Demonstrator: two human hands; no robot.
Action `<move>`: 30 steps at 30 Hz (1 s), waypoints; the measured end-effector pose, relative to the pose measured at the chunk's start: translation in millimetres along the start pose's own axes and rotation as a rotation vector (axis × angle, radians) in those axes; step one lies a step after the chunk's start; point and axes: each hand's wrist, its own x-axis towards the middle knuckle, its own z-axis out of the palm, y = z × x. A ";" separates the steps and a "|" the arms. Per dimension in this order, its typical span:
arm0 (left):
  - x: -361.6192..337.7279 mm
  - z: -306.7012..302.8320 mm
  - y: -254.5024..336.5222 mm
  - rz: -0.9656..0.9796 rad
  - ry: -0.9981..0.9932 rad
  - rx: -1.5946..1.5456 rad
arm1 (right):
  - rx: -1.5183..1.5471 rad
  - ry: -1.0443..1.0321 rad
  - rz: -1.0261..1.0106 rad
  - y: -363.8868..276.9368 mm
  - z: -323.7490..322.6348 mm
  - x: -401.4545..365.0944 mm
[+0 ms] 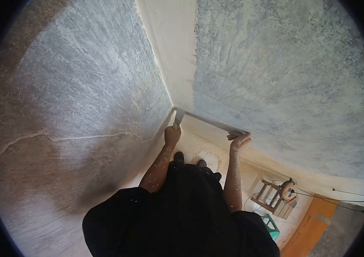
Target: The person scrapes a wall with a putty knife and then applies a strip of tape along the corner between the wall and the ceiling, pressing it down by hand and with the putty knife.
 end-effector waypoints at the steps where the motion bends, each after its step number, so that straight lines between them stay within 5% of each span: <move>1: 5.1 2.0 -1.0 -0.009 -0.003 -0.005 | -0.006 0.002 -0.036 -0.7 4.1 6.6; 30: 0.4 -12.3 14.6 0.016 0.008 -0.053 | 0.007 -0.033 0.034 -12.3 1.2 0.4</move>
